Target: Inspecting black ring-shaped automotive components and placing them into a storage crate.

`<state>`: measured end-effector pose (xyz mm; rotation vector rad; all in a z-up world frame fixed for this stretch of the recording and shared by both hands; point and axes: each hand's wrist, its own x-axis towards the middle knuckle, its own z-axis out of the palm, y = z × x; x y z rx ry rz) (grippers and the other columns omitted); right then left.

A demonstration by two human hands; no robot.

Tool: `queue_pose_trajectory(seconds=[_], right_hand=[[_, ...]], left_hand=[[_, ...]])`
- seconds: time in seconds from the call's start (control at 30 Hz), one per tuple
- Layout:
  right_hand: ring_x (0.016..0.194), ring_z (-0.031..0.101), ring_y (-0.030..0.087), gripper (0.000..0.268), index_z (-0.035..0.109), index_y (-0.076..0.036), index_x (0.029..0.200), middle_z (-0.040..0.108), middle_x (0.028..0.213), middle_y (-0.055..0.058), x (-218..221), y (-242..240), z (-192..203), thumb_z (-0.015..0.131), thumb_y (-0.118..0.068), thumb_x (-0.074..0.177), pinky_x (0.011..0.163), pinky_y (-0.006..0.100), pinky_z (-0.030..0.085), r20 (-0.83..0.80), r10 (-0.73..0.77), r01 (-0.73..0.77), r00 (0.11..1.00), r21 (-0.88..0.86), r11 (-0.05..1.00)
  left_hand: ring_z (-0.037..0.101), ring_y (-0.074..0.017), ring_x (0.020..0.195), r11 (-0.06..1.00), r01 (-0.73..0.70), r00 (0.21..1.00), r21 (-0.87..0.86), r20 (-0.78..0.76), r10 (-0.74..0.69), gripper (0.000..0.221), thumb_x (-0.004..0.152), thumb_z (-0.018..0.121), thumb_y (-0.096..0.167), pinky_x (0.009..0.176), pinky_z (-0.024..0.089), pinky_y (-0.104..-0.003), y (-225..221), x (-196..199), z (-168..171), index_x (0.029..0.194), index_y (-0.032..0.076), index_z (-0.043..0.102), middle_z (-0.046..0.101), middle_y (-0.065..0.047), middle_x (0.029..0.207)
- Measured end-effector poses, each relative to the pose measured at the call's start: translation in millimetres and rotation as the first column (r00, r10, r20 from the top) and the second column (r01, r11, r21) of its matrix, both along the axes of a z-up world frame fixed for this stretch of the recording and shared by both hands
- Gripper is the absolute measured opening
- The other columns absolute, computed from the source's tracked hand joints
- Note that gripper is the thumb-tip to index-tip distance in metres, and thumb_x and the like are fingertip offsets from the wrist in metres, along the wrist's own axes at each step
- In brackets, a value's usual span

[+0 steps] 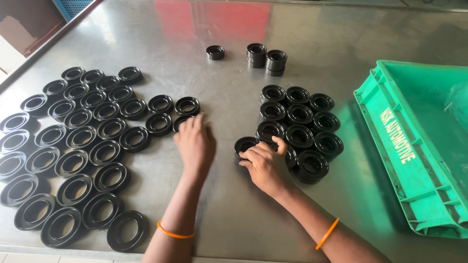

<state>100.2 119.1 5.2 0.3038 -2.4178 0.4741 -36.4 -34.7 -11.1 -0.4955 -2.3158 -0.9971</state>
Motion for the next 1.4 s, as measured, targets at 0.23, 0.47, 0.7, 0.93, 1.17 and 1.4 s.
queue_pose_trajectory(seconds=[0.23, 0.47, 0.7, 0.93, 1.17, 1.4], right_hand=[[0.087, 0.065, 0.017, 0.019, 0.063, -0.012, 0.085, 0.069, 0.076, -0.004, -4.1, -4.4, 9.9, 0.080, -0.019, 0.081, 0.110, 0.066, 0.015, 0.226, -0.186, 0.170, 0.956, 0.089, 0.981], [0.088, 0.071, 0.023, 0.030, 0.059, -0.013, 0.105, 0.072, 0.078, 0.001, -30.4, -4.2, -0.9, 0.073, -0.004, 0.080, 0.113, 0.066, 0.017, 0.226, -0.124, 0.093, 0.966, 0.145, 0.985], [0.092, 0.073, 0.031, 0.047, 0.050, -0.019, 0.120, 0.075, 0.084, 0.007, -126.7, -3.6, 15.6, 0.071, -0.003, 0.082, 0.117, 0.070, 0.010, 0.384, -0.316, 0.266, 0.868, 0.178, 0.947], [0.111, 0.069, 0.033, 0.046, 0.056, -0.014, 0.118, 0.075, 0.107, 0.013, -215.8, 42.3, 4.4, 0.074, -0.004, 0.077, 0.116, 0.074, 0.003, 0.440, -0.620, 0.508, 0.649, 0.355, 0.785], [0.116, 0.064, 0.031, 0.032, 0.068, -0.015, 0.113, 0.074, 0.111, 0.009, -181.9, 54.7, 7.1, 0.079, -0.025, 0.084, 0.114, 0.076, 0.009, 0.417, -0.522, 0.502, 0.744, 0.165, 0.849], [0.069, 0.070, 0.021, 0.046, 0.050, -0.013, 0.136, 0.073, 0.092, 0.007, -63.8, 50.3, 18.2, 0.062, -0.032, 0.095, 0.064, 0.036, 0.059, 0.444, 0.264, 0.300, 0.856, -0.843, 0.447]], left_hand=[[0.051, -0.0321, 0.115, 0.894, -0.163, 0.977, -0.418, 0.057, 0.205, 0.016, 0.085, 0.072, 0.018, 0.096, 0.040, -0.045, -18.8, -26.4, -20.8, 0.096, 0.006, 0.073, 0.063, -0.010, 0.113], [0.050, -0.0342, 0.114, 0.913, -0.124, 0.985, -0.388, 0.060, 0.159, 0.016, 0.080, 0.071, 0.012, 0.093, 0.042, -0.044, -12.4, -25.7, -26.0, 0.095, 0.006, 0.074, 0.064, -0.010, 0.112], [0.051, -0.0349, 0.112, 0.934, -0.135, 0.985, -0.330, 0.060, 0.163, 0.014, 0.083, 0.070, 0.014, 0.089, 0.043, -0.047, -13.4, -28.5, -27.6, 0.094, 0.006, 0.074, 0.063, -0.010, 0.110], [0.057, -0.0402, 0.094, 0.997, -0.082, 0.983, 0.000, 0.162, 0.081, 0.022, 0.090, 0.071, 0.022, 0.083, 0.046, -0.050, -11.7, -31.3, -10.5, 0.098, 0.002, 0.072, 0.066, -0.016, 0.101], [0.070, -0.0236, 0.079, 0.818, 0.216, 0.904, 0.533, 0.208, -0.374, 0.033, 0.092, 0.077, 0.027, 0.071, 0.056, -0.036, 18.8, -36.4, -21.2, 0.102, -0.003, 0.068, 0.065, -0.014, 0.096], [0.063, -0.0121, 0.090, 0.478, 0.544, 0.560, 0.690, 0.126, -0.819, 0.026, 0.096, 0.075, 0.019, 0.080, 0.053, -0.028, 22.6, 13.7, 16.6, 0.105, -0.004, 0.064, 0.056, -0.004, 0.099]])
